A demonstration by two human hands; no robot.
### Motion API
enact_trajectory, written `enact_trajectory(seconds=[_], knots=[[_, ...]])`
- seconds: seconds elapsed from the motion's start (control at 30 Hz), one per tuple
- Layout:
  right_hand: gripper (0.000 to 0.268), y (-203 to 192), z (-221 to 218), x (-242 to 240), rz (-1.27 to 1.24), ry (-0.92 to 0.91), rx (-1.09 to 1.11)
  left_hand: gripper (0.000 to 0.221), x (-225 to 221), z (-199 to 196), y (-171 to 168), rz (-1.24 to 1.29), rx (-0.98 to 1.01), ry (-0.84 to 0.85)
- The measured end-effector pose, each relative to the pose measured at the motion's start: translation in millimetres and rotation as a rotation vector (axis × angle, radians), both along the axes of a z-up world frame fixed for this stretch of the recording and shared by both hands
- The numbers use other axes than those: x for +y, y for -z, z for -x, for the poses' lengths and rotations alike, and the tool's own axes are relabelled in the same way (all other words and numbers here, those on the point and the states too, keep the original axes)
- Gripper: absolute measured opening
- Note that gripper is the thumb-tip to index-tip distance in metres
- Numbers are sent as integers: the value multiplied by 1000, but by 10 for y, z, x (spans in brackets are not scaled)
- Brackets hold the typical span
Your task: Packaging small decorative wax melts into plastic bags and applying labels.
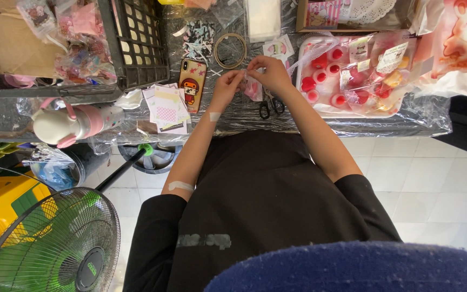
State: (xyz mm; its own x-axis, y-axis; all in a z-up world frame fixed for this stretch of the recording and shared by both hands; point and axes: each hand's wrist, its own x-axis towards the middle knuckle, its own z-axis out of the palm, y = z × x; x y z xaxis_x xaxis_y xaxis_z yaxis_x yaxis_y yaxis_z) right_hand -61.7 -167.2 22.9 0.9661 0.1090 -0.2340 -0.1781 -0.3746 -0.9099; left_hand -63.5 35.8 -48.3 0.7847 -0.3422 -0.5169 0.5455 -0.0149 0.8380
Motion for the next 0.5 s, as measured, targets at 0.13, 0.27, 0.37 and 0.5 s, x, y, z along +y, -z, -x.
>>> enact_trajectory(seconds=[0.13, 0.27, 0.37, 0.5], knots=[[16, -14, -10, 12, 61, 1, 11, 28, 1, 14, -11, 4, -23, -7], [17, -108, 3, 17, 48, 15, -39, 23, 17, 22, 83, -25, -100, -28], [21, -244, 1, -15, 53, 50, 16, 20, 32, 24, 130, -37, -106, -40], [37, -322, -2, -112, 103, 95, 125, 18, 68, 46, 281, -10, -94, -25]])
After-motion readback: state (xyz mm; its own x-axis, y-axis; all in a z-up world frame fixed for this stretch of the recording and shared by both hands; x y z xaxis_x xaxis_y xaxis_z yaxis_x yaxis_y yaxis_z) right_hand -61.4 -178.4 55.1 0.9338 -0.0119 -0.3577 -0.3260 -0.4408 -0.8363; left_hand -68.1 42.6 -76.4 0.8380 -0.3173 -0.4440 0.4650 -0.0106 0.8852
